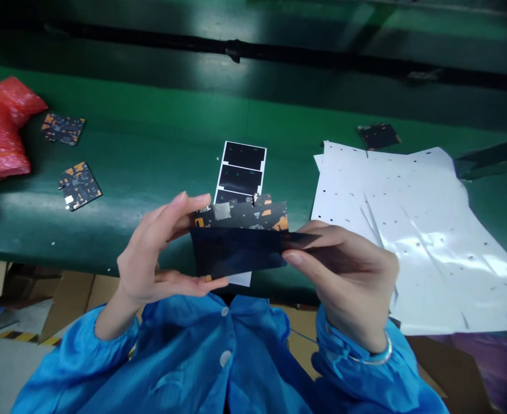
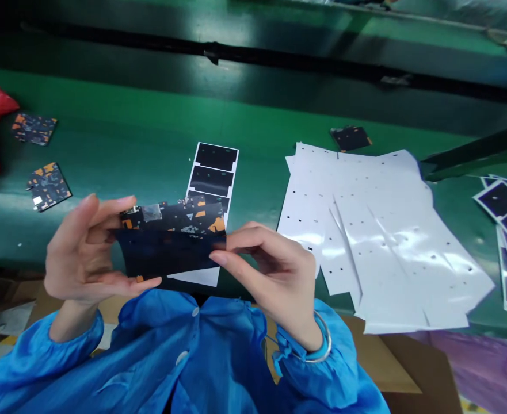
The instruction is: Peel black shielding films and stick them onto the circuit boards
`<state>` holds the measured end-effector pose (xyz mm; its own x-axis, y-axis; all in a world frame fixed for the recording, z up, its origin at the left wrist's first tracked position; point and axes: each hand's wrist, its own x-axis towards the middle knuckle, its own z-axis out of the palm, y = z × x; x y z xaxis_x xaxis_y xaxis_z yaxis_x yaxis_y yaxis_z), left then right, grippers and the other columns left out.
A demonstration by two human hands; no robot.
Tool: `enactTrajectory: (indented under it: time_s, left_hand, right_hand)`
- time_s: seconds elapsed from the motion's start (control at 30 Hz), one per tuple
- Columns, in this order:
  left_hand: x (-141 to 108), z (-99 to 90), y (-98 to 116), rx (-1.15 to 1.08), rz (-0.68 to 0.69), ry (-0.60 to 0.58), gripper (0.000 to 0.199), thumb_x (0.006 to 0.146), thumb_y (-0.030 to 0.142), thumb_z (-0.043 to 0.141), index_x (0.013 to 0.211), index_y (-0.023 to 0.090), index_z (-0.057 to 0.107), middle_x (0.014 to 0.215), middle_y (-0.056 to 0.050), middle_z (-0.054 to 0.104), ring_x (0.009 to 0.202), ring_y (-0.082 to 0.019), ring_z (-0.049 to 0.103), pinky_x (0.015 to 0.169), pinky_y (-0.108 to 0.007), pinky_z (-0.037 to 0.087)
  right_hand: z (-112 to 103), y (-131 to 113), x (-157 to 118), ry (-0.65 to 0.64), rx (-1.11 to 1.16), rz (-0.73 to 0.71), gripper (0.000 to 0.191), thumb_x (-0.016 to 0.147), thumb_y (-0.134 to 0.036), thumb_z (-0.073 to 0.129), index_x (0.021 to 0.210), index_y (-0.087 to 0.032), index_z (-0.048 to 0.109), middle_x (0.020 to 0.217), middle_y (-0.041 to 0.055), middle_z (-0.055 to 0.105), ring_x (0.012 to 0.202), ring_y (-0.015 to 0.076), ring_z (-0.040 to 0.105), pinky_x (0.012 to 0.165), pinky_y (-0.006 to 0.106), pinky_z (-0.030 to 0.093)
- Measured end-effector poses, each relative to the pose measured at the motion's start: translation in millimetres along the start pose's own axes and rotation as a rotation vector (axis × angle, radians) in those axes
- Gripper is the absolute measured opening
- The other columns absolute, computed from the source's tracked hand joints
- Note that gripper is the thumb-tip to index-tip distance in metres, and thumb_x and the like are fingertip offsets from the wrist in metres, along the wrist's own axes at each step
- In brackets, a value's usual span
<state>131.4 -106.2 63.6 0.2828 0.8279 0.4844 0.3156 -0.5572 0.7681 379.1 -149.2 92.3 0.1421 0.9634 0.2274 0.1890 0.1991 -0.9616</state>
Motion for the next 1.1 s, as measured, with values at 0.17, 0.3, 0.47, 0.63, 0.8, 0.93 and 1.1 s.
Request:
enactTrajectory:
  time_s: [0.17,0.3,0.47,0.63,0.8,0.93,1.1]
  left_hand:
    - [4.6,-0.6,1.0,-0.102,0.078,-0.058,0.094,0.079,0.052,0.085,0.159,0.045,0.036,0.142,-0.005,0.066,0.119,-0.03,0.071,0.089,-0.044,0.07]
    - [3.8,0.5,-1.5,-0.088,0.092,-0.058,0.097,0.077,0.052,0.086,0.159,0.044,0.035,0.141,-0.005,0.067,0.125,-0.028,0.067,0.089,-0.039,0.07]
    - [2.0,0.2,-1.6,-0.062,0.078,-0.06,0.095,0.079,0.055,0.083,0.16,0.042,0.035,0.139,-0.006,0.067,0.126,-0.03,0.066,0.087,-0.04,0.071]
    - [3.0,-0.5,0.3,-0.078,0.035,-0.057,0.086,0.082,0.057,0.08,0.157,0.041,0.041,0.138,-0.007,0.068,0.124,-0.032,0.067,0.088,-0.043,0.071]
    - [5.5,1.8,-6.2,-0.135,0.148,-0.016,0.096,0.074,0.051,0.089,0.157,0.037,0.043,0.14,-0.004,0.068,0.125,-0.028,0.068,0.088,-0.035,0.071]
    - [7.6,2.2,-11.6,-0.16,0.218,-0.007,0.102,0.069,0.042,0.095,0.157,0.03,0.045,0.147,-0.006,0.064,0.128,-0.028,0.067,0.091,-0.032,0.07]
    - [13.8,-0.8,-11.1,-0.039,0.303,-0.019,0.089,0.073,0.039,0.093,0.151,0.042,0.049,0.153,-0.001,0.058,0.126,-0.027,0.069,0.094,-0.037,0.07]
  right_hand:
    - [-4.4,-2.7,1.9,-0.026,-0.004,0.044,0.011,0.088,-0.036,0.08,0.081,-0.032,0.073,0.07,-0.0003,0.071,0.059,0.0195,0.063,0.049,0.037,0.05]
    - [-6.5,-3.2,1.2,-0.012,-0.022,0.043,0.013,0.088,-0.034,0.081,0.079,-0.032,0.071,0.068,-0.001,0.067,0.057,0.0184,0.06,0.048,0.035,0.047]
    - [-8.3,-1.8,-1.2,-0.019,-0.027,0.048,0.012,0.088,-0.03,0.081,0.079,-0.031,0.072,0.067,-0.0012,0.066,0.055,0.0174,0.06,0.046,0.034,0.047]
    - [-9.8,-2.4,-1.3,-0.02,-0.016,0.049,0.012,0.087,-0.028,0.081,0.079,-0.031,0.072,0.067,-0.0021,0.066,0.055,0.0167,0.057,0.045,0.034,0.045]
    - [-7.0,-4.3,0.9,-0.039,0.076,0.055,0.014,0.085,-0.02,0.081,0.08,-0.031,0.073,0.066,-0.0002,0.064,0.054,0.0177,0.055,0.044,0.034,0.041]
    - [-6.0,-5.5,4.4,-0.056,0.113,0.036,0.017,0.084,-0.014,0.08,0.079,-0.029,0.073,0.068,-0.0014,0.064,0.056,0.0153,0.055,0.045,0.031,0.043]
    - [-6.3,-7.1,7.8,-0.061,0.05,-0.029,0.019,0.081,-0.009,0.081,0.077,-0.025,0.071,0.067,-0.0038,0.065,0.057,0.0121,0.058,0.047,0.026,0.047]
